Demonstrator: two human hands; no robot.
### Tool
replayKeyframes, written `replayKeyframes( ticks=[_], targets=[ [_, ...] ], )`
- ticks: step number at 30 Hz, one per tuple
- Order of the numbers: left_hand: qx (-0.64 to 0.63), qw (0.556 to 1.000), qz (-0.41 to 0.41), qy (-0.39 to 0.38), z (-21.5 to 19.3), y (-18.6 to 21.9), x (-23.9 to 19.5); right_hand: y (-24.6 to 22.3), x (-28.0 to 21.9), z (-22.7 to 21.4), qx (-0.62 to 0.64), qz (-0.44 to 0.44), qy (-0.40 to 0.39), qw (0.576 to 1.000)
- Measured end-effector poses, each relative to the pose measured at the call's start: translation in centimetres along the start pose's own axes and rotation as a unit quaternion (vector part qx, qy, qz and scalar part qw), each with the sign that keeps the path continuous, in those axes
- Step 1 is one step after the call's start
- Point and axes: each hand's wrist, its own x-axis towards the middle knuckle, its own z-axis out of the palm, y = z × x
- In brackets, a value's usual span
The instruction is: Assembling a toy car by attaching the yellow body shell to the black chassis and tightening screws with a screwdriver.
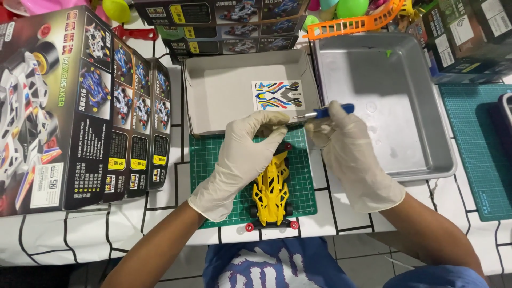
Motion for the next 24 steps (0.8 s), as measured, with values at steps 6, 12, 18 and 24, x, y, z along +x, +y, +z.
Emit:
replayKeyframes(
  ticks=[6,12,18,24],
  targets=[
    [0.341,0.897,0.262,-0.106,-0.1,-3.7,1.6,-5.1,-1.0,0.2,-0.07,-0.103,0.039,0.991],
    [0.541,0.779,0.262,-0.18,4.6,-4.0,3.1,-5.6,-1.9,0.3,-0.061,-0.142,0.09,0.984],
    [0.617,0.704,0.314,-0.155,6.1,-6.0,6.5,-5.8,-2.3,-0.6,-0.044,-0.147,0.088,0.984],
    [0.627,0.698,0.3,-0.174,6.9,-7.1,7.4,-5.2,-1.9,-1.4,-0.039,-0.157,0.091,0.983]
  ],
)
